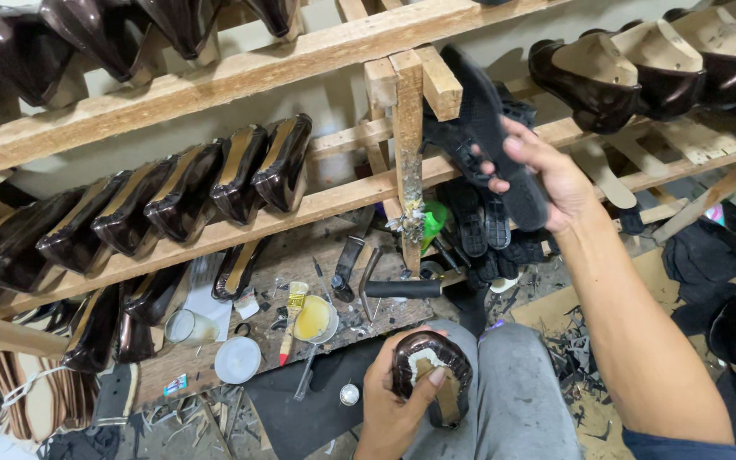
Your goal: The person sits on the floor of a shoe workshop and attaches a rubber sole to a lasted shoe upper, pressing and aligning the sole against the shoe body. They then use a hand tool to press and smooth the sole edges and trim excess material, working the shoe on their lap.
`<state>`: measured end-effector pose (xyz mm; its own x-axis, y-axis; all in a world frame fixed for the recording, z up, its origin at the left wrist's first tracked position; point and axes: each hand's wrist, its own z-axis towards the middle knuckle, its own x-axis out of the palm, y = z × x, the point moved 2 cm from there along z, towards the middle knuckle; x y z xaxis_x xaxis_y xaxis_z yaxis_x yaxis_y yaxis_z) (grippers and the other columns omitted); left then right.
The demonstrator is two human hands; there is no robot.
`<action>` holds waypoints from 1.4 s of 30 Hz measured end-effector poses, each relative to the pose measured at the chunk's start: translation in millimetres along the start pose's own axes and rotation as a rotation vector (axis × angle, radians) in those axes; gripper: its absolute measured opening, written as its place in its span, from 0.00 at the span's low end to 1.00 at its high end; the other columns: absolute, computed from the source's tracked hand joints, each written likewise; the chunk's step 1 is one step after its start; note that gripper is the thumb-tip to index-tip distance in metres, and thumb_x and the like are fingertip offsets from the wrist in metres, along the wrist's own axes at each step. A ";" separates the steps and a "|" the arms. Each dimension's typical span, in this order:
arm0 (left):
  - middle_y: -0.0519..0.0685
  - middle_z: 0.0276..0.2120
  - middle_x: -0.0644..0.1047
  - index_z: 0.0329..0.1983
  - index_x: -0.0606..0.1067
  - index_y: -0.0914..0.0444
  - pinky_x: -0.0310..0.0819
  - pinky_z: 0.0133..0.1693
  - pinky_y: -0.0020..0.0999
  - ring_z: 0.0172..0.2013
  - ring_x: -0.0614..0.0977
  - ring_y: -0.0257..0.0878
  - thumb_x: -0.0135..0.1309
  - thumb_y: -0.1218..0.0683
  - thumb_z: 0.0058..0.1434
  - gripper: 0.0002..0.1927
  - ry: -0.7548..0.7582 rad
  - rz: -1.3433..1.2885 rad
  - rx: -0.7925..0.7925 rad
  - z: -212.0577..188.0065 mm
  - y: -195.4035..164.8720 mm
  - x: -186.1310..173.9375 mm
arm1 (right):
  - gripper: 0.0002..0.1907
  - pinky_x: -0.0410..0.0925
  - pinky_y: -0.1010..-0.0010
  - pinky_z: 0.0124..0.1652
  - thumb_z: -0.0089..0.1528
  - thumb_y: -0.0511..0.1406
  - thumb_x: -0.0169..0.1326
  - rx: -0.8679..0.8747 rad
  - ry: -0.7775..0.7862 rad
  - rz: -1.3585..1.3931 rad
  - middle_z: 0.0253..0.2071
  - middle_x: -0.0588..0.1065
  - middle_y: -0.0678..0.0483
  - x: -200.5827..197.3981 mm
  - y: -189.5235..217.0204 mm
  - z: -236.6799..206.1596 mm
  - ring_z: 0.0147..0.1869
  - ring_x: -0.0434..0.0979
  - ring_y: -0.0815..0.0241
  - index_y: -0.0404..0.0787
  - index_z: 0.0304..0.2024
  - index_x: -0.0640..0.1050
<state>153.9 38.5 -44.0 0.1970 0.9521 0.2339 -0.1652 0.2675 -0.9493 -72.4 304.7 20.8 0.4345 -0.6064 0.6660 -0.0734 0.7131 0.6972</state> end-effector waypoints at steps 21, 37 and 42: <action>0.53 0.52 0.80 0.58 0.72 0.70 0.74 0.55 0.32 0.50 0.80 0.35 0.59 0.62 0.61 0.21 0.015 0.008 -0.035 0.3 -0.2 8.7 | 0.15 0.81 0.56 0.48 0.69 0.23 0.46 -0.277 -0.251 -0.561 0.47 0.76 0.45 62.7 4.0 -26.2 0.46 0.81 0.55 0.32 0.59 0.70; 0.57 0.55 0.81 0.59 0.70 0.72 0.74 0.56 0.33 0.53 0.82 0.39 0.59 0.63 0.61 0.23 -0.002 0.119 0.007 -8.7 8.8 8.6 | 0.16 0.65 0.56 0.53 0.58 0.32 0.65 -0.741 -0.263 -1.858 0.46 0.73 0.43 -21.3 22.4 38.5 0.54 0.72 0.40 0.41 0.50 0.82; 0.57 0.54 0.80 0.60 0.69 0.72 0.74 0.56 0.34 0.52 0.82 0.40 0.58 0.64 0.61 0.24 -0.050 0.041 -0.018 -3.6 14.9 4.4 | 0.17 0.65 0.53 0.54 0.58 0.38 0.67 -0.720 -0.155 -1.979 0.53 0.74 0.49 -4.4 -5.5 -4.4 0.58 0.68 0.43 0.43 0.50 0.84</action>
<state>155.8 46.2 -57.8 0.1415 0.9686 0.2045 -0.1549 0.2257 -0.9618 -70.0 304.9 12.9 -0.5819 -0.5333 -0.6140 0.5716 -0.8053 0.1577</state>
